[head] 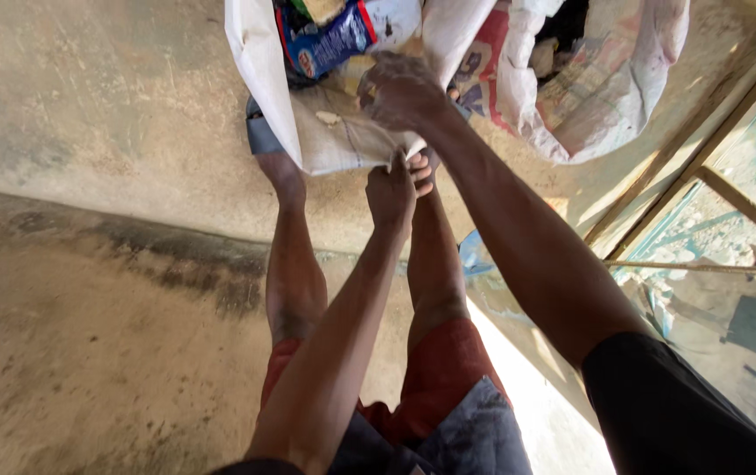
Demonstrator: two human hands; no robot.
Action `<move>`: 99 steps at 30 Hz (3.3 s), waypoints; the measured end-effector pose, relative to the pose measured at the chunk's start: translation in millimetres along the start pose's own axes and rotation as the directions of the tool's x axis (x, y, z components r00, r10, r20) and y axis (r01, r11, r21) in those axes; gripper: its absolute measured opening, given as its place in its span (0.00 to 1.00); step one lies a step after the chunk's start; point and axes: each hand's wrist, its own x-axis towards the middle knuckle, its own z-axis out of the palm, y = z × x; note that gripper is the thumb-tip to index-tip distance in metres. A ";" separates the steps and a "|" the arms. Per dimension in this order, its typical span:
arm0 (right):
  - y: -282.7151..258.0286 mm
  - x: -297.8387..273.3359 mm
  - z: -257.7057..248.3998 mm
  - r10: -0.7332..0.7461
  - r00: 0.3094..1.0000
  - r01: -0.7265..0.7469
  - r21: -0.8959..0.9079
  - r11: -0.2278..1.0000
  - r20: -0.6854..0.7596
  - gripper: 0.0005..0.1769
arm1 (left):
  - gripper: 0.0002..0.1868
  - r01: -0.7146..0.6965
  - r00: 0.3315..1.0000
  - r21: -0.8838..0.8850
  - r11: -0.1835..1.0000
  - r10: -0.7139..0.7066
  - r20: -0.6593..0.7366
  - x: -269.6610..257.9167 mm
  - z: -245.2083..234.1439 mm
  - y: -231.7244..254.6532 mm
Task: The person sorts through items in two white bags by hand, moving debris, plastic wrappers, and other waste between the bags while standing outside.
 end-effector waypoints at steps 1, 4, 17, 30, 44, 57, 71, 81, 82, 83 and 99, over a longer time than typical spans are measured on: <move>-1.3 5.9 4.3 0.060 0.996 -0.066 0.097 0.993 0.063 0.21 | 0.29 0.027 1.000 -0.020 0.999 -0.028 -0.003 -0.8 0.7 3.5; -21.5 12.2 -36.1 0.233 0.927 -0.331 0.346 0.878 0.295 0.23 | 0.26 0.060 0.998 -0.039 0.997 -0.061 -0.004 -7.2 -2.0 5.8; 147.8 -167.0 -175.4 0.762 0.578 -0.531 0.844 0.080 0.291 0.13 | 0.26 0.053 0.998 -0.016 0.998 -0.052 0.040 -6.7 2.3 6.2; 284.9 -106.2 7.5 0.485 0.630 -0.339 -0.347 0.875 0.607 0.16 | 0.28 0.073 0.995 0.012 0.997 -0.074 0.072 -28.3 35.2 17.3; 150.1 -168.1 -144.9 0.773 0.505 -0.612 0.791 0.008 0.384 0.10 | 0.34 0.191 0.981 -0.066 0.979 -0.190 0.031 -28.0 18.8 26.7; -58.9 -32.2 -201.7 0.615 0.784 -0.349 0.882 0.318 0.088 0.14 | 0.22 -0.039 0.995 0.162 0.986 0.023 0.099 -22.2 -89.0 111.5; 132.7 -166.5 -108.5 0.949 0.188 -0.340 0.924 -0.178 0.252 0.13 | 0.17 -0.167 0.908 0.259 0.951 0.046 0.416 -39.0 24.0 91.4; 234.6 -153.3 65.0 0.385 0.759 -0.214 -0.358 0.909 0.525 0.07 | 0.22 -0.503 0.845 0.352 0.789 0.365 0.390 -14.3 112.6 61.2; 233.2 -152.0 70.9 0.385 0.768 -0.225 -0.347 0.911 0.512 0.07 | 0.22 -0.514 0.836 0.324 0.794 0.378 0.397 -13.9 113.1 61.3; 230.3 -152.4 73.9 0.385 0.773 -0.233 -0.339 0.911 0.504 0.08 | 0.22 -0.522 0.828 0.297 0.800 0.390 0.404 -14.7 112.1 61.5; 229.6 -195.3 -2.8 0.871 0.465 -0.850 -0.195 0.489 0.158 0.18 | 0.32 -0.452 0.870 0.416 0.789 0.288 0.400 -32.0 115.3 72.7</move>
